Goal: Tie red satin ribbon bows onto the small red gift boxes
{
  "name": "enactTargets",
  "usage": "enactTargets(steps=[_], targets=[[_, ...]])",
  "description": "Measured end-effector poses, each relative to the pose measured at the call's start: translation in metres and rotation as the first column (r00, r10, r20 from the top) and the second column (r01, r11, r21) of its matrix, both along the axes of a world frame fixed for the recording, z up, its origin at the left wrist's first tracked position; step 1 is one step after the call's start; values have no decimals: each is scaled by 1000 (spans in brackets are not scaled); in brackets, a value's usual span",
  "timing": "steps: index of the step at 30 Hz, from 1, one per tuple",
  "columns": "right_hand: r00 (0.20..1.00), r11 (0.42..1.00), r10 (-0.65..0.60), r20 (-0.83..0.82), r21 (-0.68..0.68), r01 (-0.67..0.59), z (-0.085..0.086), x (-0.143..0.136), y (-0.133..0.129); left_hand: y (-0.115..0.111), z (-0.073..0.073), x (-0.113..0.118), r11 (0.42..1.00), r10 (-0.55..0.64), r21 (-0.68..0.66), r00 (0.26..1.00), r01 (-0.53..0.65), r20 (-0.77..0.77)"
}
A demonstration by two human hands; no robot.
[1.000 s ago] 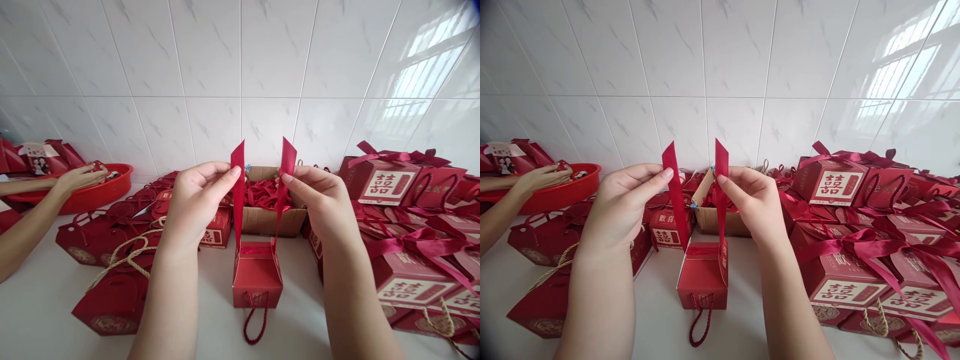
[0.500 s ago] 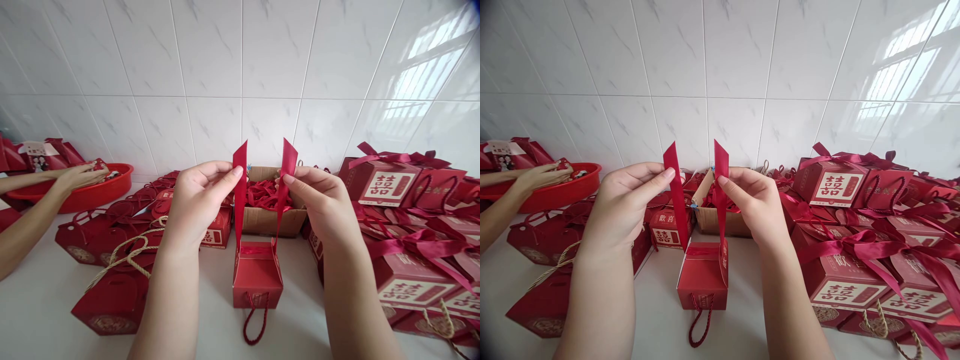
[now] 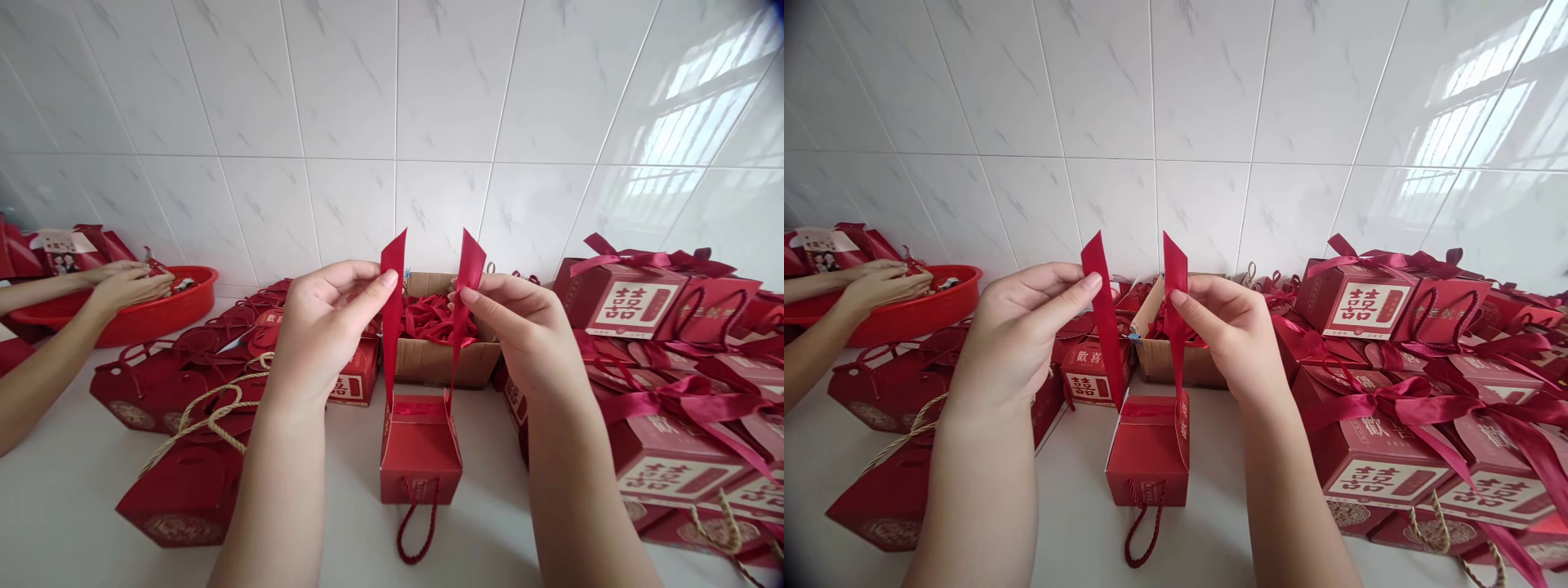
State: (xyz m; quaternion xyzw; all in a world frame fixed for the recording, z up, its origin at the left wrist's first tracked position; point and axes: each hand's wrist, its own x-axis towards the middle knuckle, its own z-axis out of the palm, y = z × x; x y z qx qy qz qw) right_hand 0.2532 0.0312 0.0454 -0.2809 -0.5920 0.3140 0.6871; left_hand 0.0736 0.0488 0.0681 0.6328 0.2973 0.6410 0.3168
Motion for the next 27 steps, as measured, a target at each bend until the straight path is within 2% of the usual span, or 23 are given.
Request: enactTargets(steps=[16, 21, 27], targets=[[999, 998, 52, 11, -20, -52, -1, -4, 0, 0, -5, 9, 998, -58, 11, 998, 58, 13], [997, 997, 75, 28, -9, -74, -1, -9, 0, -5, -5, 22, 994, -101, -44, 994, 99, -43], [995, 998, 56, 83, 5, -56, 1, -8, -2, -7, -2, 30, 988, -84, -132, 995, 77, -51]])
